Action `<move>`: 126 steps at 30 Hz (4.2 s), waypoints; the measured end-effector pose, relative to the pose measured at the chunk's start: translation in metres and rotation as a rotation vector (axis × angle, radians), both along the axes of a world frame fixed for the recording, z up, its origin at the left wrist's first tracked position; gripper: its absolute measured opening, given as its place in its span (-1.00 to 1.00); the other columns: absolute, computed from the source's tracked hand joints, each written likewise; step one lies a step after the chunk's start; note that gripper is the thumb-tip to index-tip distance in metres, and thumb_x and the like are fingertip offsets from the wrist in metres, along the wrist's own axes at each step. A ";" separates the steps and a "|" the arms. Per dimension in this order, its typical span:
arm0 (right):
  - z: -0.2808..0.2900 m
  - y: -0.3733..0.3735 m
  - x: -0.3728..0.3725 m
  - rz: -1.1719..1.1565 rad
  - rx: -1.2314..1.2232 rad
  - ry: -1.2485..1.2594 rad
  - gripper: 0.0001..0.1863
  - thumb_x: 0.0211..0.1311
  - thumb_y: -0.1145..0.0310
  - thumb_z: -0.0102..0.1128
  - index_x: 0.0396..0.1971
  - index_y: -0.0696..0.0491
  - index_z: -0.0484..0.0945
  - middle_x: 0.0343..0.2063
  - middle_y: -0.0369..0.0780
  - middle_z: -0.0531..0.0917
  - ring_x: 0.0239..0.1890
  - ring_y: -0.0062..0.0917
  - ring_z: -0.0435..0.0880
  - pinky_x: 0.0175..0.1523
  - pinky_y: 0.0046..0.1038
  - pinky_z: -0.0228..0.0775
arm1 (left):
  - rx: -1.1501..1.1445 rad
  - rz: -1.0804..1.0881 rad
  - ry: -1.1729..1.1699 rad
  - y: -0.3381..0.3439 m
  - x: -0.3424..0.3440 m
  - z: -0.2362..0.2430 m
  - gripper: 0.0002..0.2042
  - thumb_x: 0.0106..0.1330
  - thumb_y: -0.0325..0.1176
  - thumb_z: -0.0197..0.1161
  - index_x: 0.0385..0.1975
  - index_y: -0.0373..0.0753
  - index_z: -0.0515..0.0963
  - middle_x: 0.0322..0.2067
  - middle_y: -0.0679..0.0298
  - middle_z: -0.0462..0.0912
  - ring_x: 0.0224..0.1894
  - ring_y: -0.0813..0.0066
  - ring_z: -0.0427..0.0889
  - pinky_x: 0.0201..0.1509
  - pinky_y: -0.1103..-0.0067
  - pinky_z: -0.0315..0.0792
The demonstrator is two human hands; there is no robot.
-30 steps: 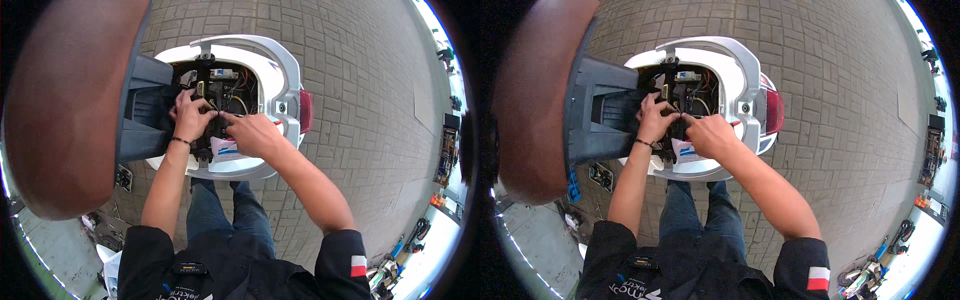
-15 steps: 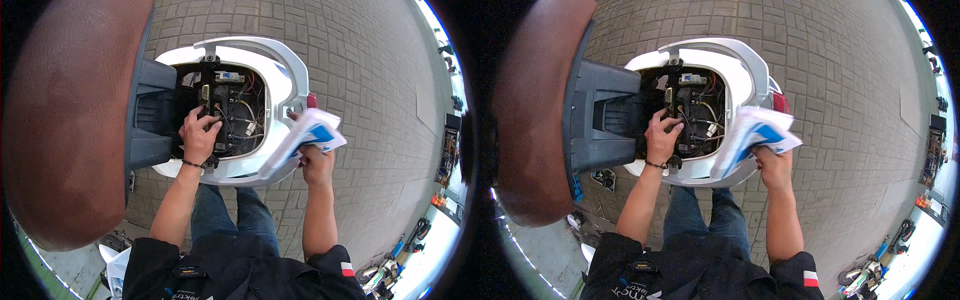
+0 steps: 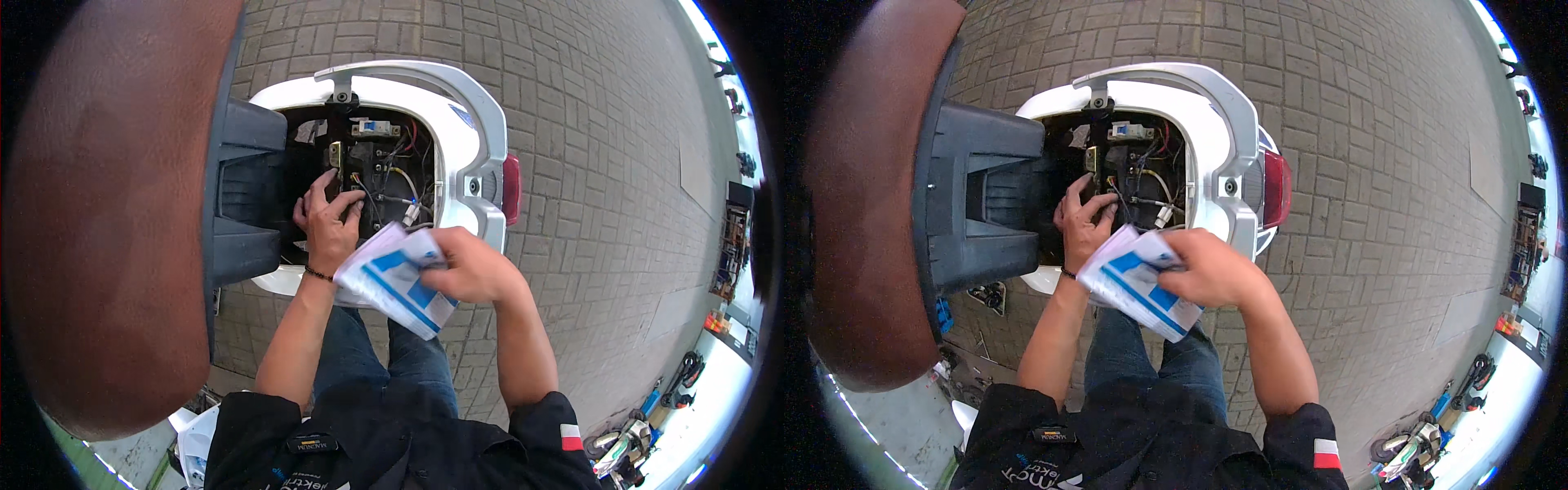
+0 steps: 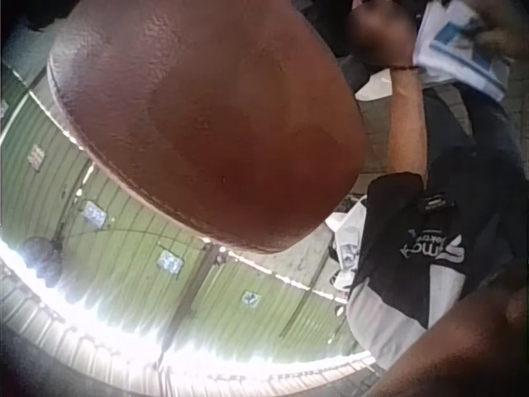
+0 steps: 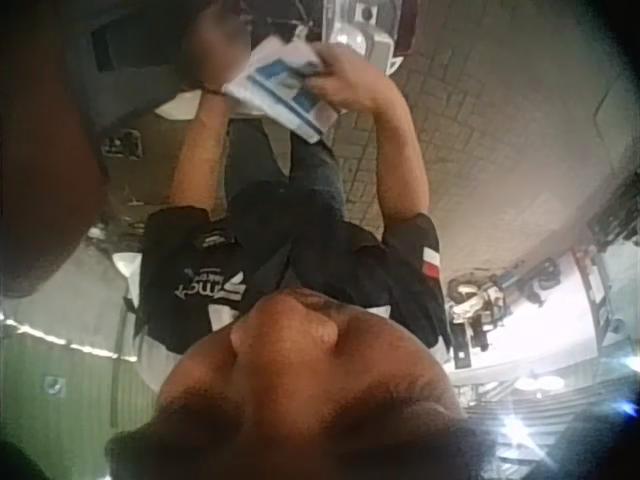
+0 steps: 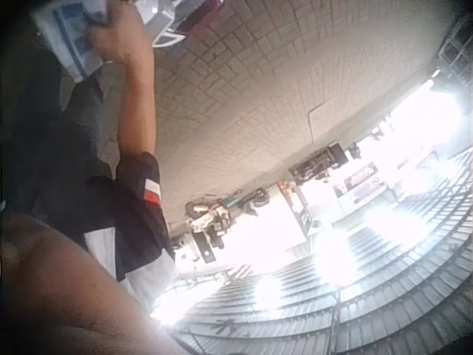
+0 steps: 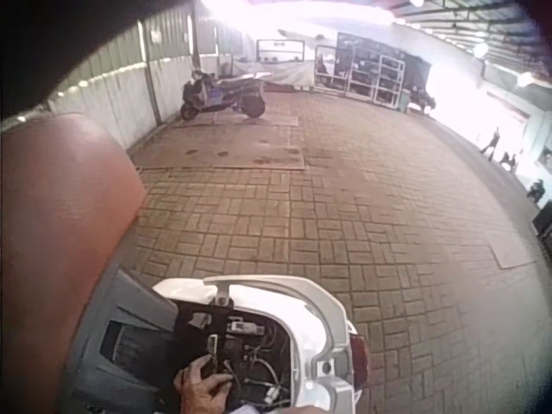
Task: The person fills out a checklist on a paper form while leaning on a scooter seat and then handles wires inside the battery compartment of an electric scooter.
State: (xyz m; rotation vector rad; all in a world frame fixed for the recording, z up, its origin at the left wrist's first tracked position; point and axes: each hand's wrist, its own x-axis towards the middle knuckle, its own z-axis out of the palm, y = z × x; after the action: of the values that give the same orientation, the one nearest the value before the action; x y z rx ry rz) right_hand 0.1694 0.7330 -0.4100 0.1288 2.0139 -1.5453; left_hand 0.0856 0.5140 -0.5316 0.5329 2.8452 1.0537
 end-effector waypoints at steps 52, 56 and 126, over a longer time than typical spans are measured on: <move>-0.047 -0.067 -0.031 0.324 0.912 0.314 -0.45 0.10 0.34 0.18 0.14 0.23 0.50 -0.41 -0.14 0.75 -0.35 -0.29 0.77 -0.27 -0.31 0.60 | -0.231 0.210 -0.351 0.019 -0.026 0.018 -0.76 -0.09 -0.19 0.55 -0.37 0.01 0.75 0.16 0.11 0.48 0.28 0.13 0.40 0.29 0.14 0.28; -0.004 -0.044 -0.019 0.226 0.804 0.260 -0.41 0.08 0.35 0.14 0.18 0.18 0.48 -0.29 0.00 0.73 -0.20 -0.16 0.74 -0.13 -0.21 0.60 | -0.220 0.176 -0.160 0.010 -0.017 0.019 -0.58 -0.13 -0.17 0.59 -0.19 0.03 0.67 0.10 0.19 0.44 0.22 0.14 0.41 0.19 0.06 0.27; -0.042 0.039 0.284 -1.334 -0.094 0.013 -0.70 0.13 0.56 0.11 -0.10 0.28 0.55 -0.25 -0.18 0.70 -0.26 -0.51 0.67 -0.07 -0.45 0.49 | -0.639 -0.890 0.344 0.024 -0.015 0.050 -0.73 0.27 -0.29 0.17 -0.36 -0.35 0.73 0.46 -0.03 0.08 0.51 0.05 0.02 0.51 0.17 0.02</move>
State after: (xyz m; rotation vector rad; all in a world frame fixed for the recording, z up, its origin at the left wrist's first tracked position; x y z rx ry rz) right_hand 0.4538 0.7725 -0.4519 1.6807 1.8537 -2.3048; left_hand 0.0702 0.5377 -0.4819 1.7439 2.4371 -0.0983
